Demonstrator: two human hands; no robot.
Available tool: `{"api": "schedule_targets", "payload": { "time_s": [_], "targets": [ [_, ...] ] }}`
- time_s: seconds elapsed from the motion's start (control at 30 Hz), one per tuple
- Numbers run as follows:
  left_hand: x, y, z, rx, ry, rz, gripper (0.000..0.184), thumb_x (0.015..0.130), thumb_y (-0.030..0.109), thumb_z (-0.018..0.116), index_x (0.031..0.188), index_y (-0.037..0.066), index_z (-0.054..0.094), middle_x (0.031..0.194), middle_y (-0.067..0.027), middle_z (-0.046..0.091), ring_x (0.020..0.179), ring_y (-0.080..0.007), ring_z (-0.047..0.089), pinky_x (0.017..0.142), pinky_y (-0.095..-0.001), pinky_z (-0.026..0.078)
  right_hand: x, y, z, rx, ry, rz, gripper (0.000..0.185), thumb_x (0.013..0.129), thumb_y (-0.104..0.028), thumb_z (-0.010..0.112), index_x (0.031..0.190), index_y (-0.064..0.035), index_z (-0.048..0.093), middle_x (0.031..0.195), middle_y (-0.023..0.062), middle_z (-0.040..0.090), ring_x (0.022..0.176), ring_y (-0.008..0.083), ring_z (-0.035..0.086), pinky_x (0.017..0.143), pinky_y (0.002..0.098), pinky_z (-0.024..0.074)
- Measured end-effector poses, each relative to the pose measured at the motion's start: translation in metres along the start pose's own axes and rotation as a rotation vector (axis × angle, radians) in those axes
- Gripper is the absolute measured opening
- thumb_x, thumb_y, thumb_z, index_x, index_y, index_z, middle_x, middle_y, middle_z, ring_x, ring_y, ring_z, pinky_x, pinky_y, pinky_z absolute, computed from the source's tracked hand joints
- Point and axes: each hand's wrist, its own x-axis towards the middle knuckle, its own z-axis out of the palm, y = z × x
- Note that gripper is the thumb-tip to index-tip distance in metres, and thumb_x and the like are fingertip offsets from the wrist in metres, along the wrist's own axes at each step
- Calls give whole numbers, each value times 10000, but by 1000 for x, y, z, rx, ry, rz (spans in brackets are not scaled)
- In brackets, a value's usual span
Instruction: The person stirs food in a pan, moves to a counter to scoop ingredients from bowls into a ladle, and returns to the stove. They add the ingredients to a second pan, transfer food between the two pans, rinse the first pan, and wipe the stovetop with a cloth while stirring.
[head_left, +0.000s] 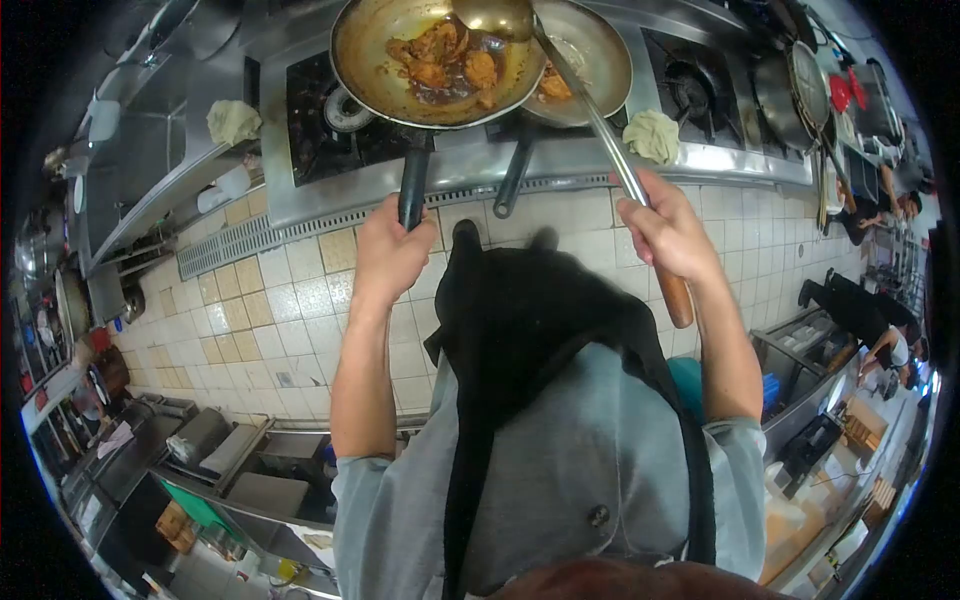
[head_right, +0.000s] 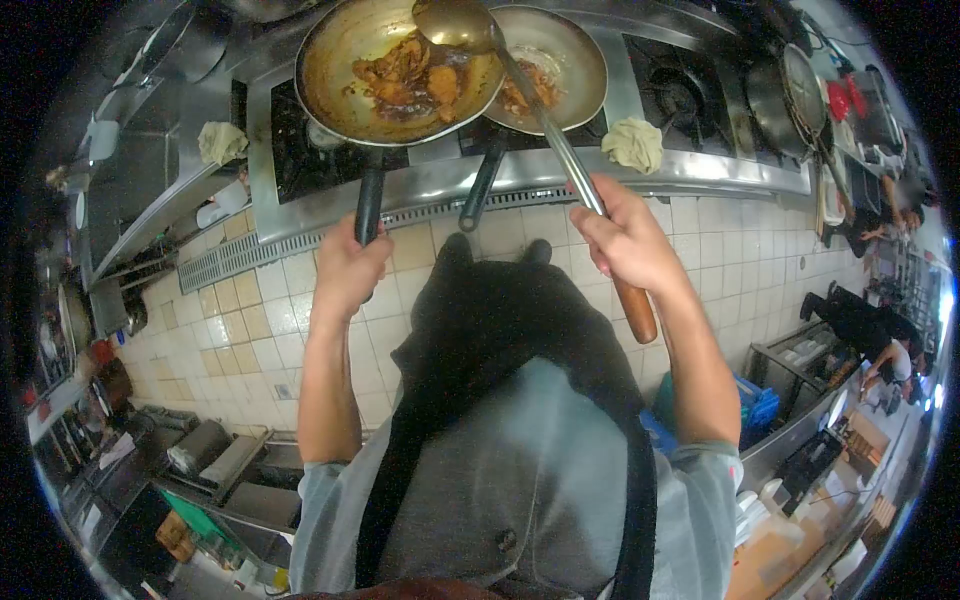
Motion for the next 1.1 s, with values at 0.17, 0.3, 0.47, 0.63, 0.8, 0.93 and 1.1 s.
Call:
{"api": "schedule_targets", "payload": {
  "time_s": [0.17,0.3,0.47,0.63,0.8,0.93,1.1],
  "targets": [
    [14,-20,13,73,49,103,134,830,115,641,907,11,604,680,-44,565,628,-147,572,582,-324,461,3,2,8,20,-39,27,365,961,-122,544,1298,19,532,653,-19,460,419,68,401,410,239,344],
    [18,-11,26,252,164,203,192,821,140,643,943,-4,614,715,-129,612,672,-290,626,646,-393,493,-4,-2,8,127,-84,124,343,959,-131,526,1272,10,540,654,-10,469,408,79,416,383,249,338],
    [16,4,44,366,202,183,253,831,165,652,987,-22,581,733,-177,625,732,-382,648,697,-455,504,-12,-18,27,411,-156,291,306,961,-156,551,1228,-6,534,678,-6,472,412,97,422,374,268,354],
    [19,11,47,393,168,109,254,824,188,665,972,-9,601,860,-262,679,859,-435,672,761,-489,516,-5,-37,56,577,-247,318,292,967,-186,574,1210,-29,530,703,-8,462,448,103,417,397,279,366],
    [26,10,36,436,176,158,258,824,195,650,963,-17,596,869,-280,676,873,-473,658,774,-513,508,-15,-48,55,608,-331,325,287,970,-175,551,1223,-38,542,692,-27,454,439,82,402,388,265,329],
    [37,4,26,499,273,271,261,822,201,649,953,-18,597,870,-281,676,879,-479,655,780,-517,506,-24,-44,47,696,-317,380,287,983,-118,466,1237,-3,533,629,-35,392,350,65,324,296,259,269],
    [40,7,14,364,243,284,243,824,196,667,933,-8,593,760,-198,664,714,-376,671,650,-443,512,-26,-43,33,840,-355,400,289,988,-113,438,1233,7,532,628,-46,388,341,24,299,269,227,258]
  ]
}}
